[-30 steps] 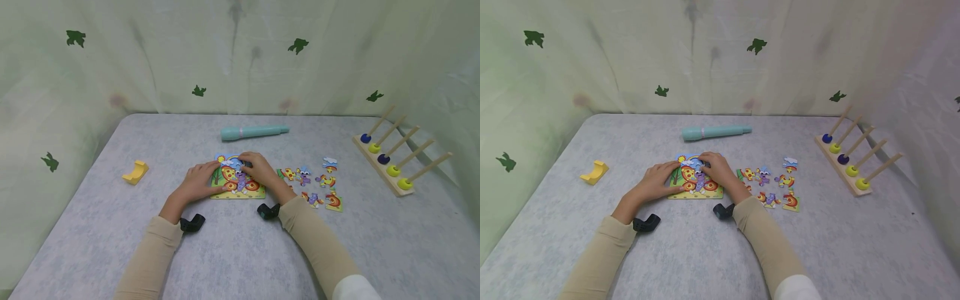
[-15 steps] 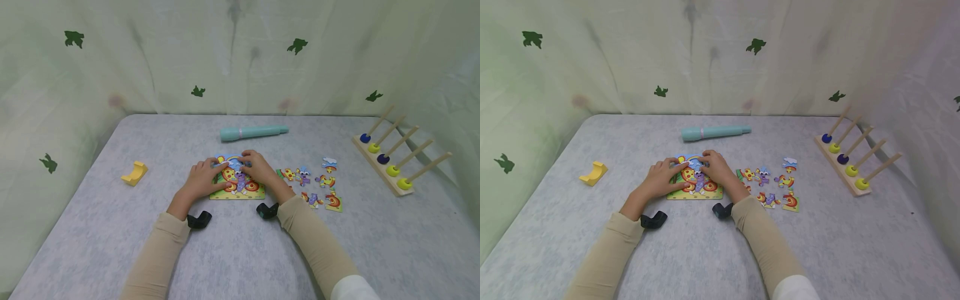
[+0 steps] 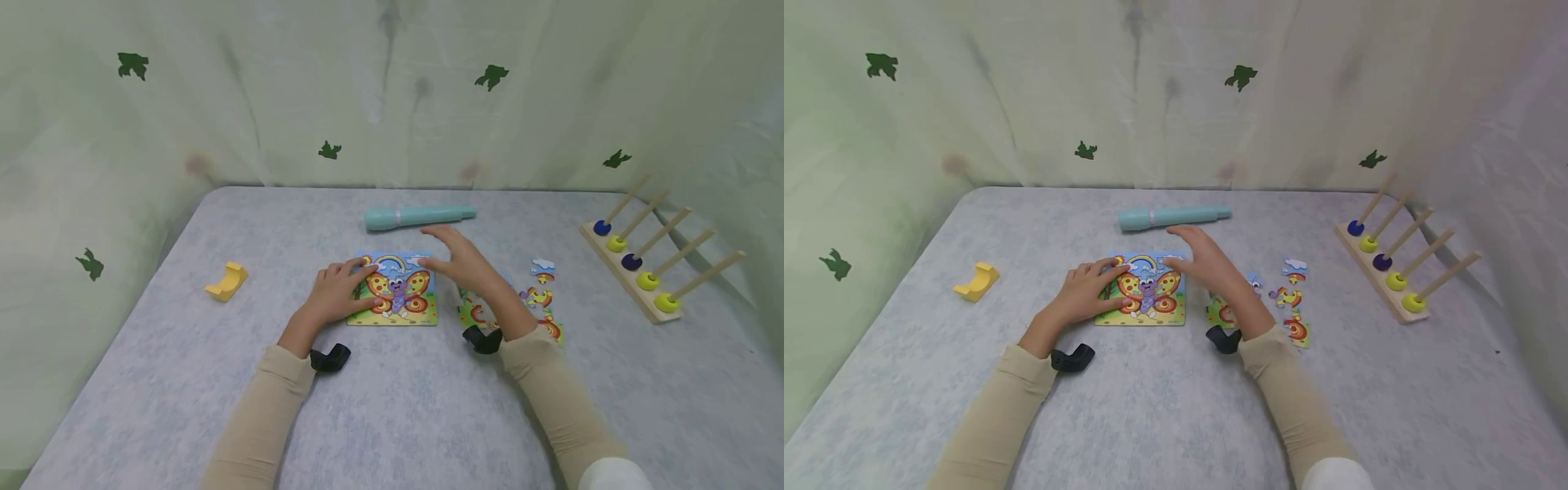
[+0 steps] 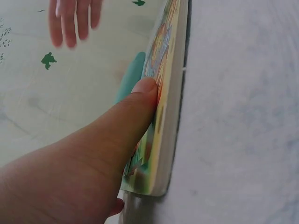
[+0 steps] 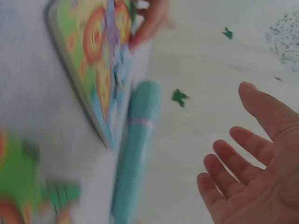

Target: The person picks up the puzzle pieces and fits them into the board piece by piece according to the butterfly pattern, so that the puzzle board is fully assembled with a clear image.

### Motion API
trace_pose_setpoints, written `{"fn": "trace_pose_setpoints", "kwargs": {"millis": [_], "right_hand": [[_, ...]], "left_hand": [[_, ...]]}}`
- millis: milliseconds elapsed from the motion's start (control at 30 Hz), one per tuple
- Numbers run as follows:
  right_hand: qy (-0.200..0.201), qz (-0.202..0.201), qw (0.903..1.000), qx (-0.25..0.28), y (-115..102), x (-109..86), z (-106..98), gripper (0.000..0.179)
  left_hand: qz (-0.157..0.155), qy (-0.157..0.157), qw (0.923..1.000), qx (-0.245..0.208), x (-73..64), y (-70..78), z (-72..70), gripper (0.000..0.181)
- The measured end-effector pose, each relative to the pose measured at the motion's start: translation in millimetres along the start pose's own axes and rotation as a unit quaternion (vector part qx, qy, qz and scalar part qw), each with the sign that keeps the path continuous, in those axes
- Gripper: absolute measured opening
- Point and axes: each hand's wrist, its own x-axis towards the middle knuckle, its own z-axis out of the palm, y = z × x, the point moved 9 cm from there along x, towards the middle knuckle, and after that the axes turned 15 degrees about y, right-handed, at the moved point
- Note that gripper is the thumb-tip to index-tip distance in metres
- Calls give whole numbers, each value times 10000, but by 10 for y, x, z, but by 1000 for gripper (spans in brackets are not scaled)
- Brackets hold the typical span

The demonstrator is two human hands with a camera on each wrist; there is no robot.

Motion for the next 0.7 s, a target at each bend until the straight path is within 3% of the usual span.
{"fn": "trace_pose_setpoints", "kwargs": {"millis": [167,300,433,533,700], "right_hand": [[910,-173,9951,-350,169,-158,-636,64],[1427,67,9889,-409,513,-304,-1022,66],[1725,604,9828,-277,1184,-415,-1188,68],[1754,1018,9791,-170,1509,-498,-1226,68],[1548,1701,9732,44,1501,-634,-1239,70]], "left_hand": [[-42,-17,10000,-43,-3,8,-4,74],[-76,-20,9999,-73,-2,18,-17,74],[-168,-69,9998,-53,-15,1,-20,73],[-167,-79,9998,-40,-20,-7,-20,73],[-143,-67,9998,-97,-28,-9,-18,73]]}}
